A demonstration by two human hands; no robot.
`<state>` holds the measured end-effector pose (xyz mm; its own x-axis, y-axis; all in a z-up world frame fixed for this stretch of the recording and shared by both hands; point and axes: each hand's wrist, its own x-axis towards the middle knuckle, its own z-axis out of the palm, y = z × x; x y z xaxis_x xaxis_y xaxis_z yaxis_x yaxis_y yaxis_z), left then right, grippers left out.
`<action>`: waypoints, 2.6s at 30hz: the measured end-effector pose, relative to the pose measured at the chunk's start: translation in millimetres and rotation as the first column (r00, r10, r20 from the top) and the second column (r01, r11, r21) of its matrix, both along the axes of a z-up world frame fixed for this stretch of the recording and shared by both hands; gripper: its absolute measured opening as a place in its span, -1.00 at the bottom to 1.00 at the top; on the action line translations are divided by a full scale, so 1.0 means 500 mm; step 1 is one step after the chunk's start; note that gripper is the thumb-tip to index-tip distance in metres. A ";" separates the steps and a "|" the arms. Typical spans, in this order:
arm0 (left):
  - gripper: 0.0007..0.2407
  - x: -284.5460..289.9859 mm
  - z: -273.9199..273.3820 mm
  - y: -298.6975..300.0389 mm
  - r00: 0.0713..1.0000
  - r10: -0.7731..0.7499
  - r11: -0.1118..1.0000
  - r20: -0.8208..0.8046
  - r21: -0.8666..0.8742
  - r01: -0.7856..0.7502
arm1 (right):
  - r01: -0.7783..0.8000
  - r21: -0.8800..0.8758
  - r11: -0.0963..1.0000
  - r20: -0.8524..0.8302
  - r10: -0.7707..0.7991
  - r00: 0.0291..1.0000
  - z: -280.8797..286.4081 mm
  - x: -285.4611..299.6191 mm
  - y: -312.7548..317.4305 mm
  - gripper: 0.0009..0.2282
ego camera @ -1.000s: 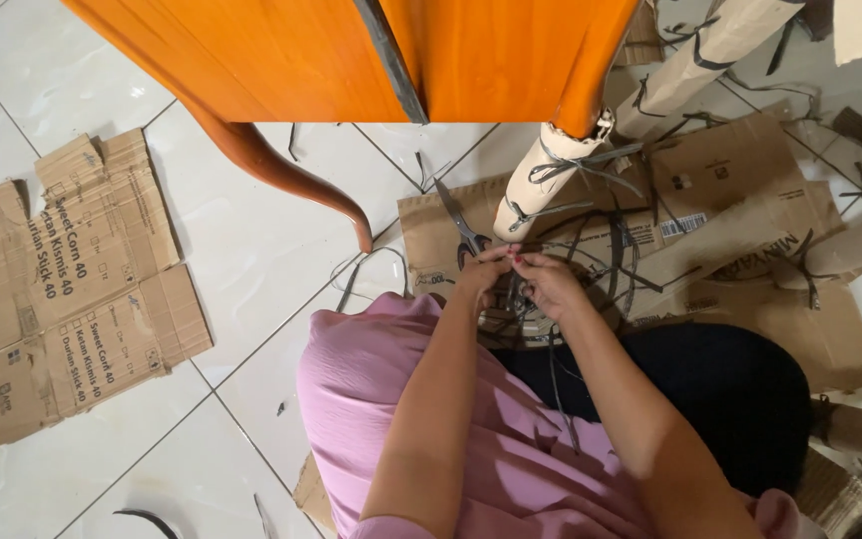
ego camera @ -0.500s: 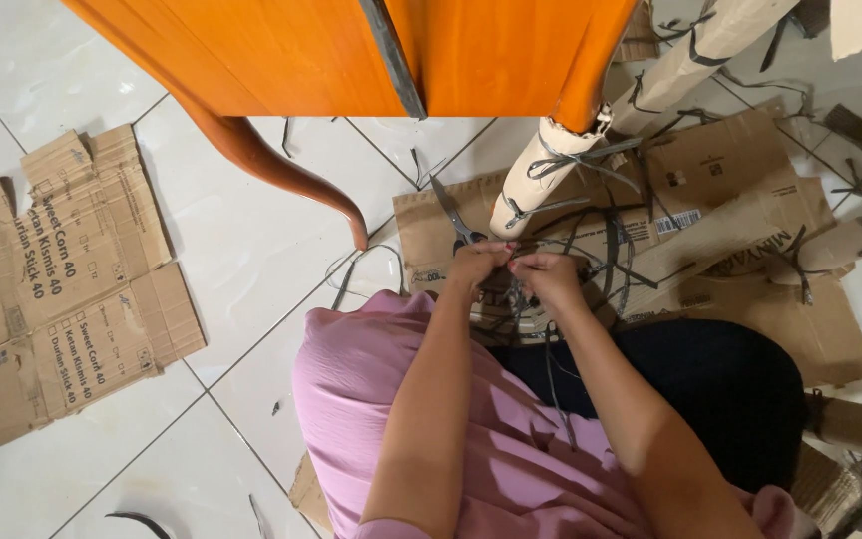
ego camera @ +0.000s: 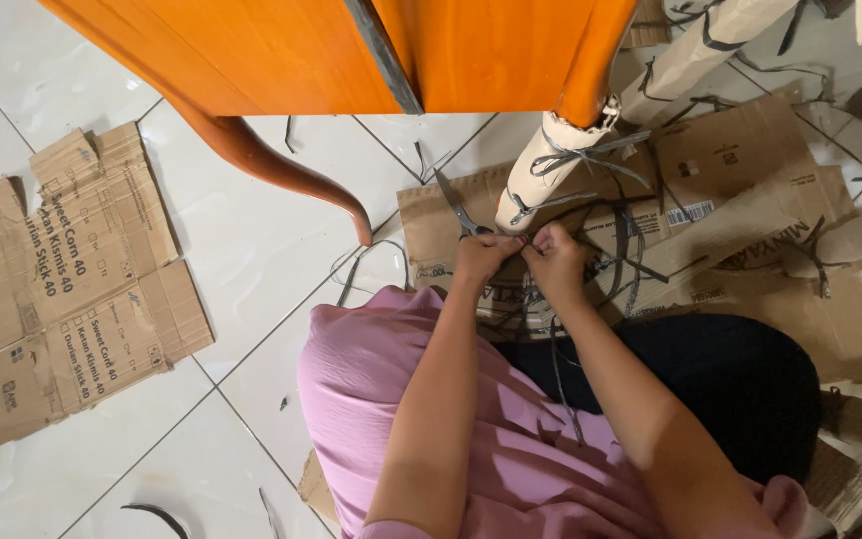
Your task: Securing protective cardboard to chair legs using plastic ties and scissors
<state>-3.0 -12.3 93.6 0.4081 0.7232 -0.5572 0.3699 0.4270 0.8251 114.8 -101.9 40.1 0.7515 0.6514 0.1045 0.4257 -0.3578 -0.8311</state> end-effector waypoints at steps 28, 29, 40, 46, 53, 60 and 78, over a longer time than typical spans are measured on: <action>-0.87 0.008 -0.049 -0.002 1.000 0.006 0.993 -0.012 0.121 -0.005 | -0.258 -0.065 0.964 -0.409 0.210 0.888 0.132 0.030 -0.025 -0.80; -0.88 0.010 -0.062 0.003 0.999 0.003 0.990 -0.032 0.140 0.001 | -0.265 -0.075 0.961 -0.354 0.223 0.908 0.120 0.031 -0.025 -0.82; -0.86 -0.002 -0.007 0.003 0.989 0.023 0.980 -0.148 0.197 0.006 | -0.240 -0.079 0.967 0.173 0.251 0.952 0.065 0.017 -0.017 -0.88; -0.81 0.003 -0.059 0.009 0.998 0.000 0.999 -0.068 0.050 0.004 | -0.135 -0.128 0.983 -0.174 0.111 0.978 0.049 0.014 -0.005 -0.78; -0.78 0.008 -0.119 0.016 0.998 -0.023 0.999 -0.059 0.040 0.025 | 0.028 -0.009 1.000 -0.698 -0.027 0.715 0.132 -0.012 -0.005 -0.70; -0.69 -0.001 -0.005 -0.012 0.998 0.064 0.996 0.004 0.057 -0.064 | 0.007 -0.013 1.000 -0.628 -0.014 0.778 0.143 -0.013 -0.011 -0.70; -0.86 -0.003 -0.031 -0.020 0.999 0.027 0.995 0.020 0.094 -0.029 | 0.207 0.084 0.975 -0.921 -0.003 0.389 0.116 -0.014 -0.012 -0.64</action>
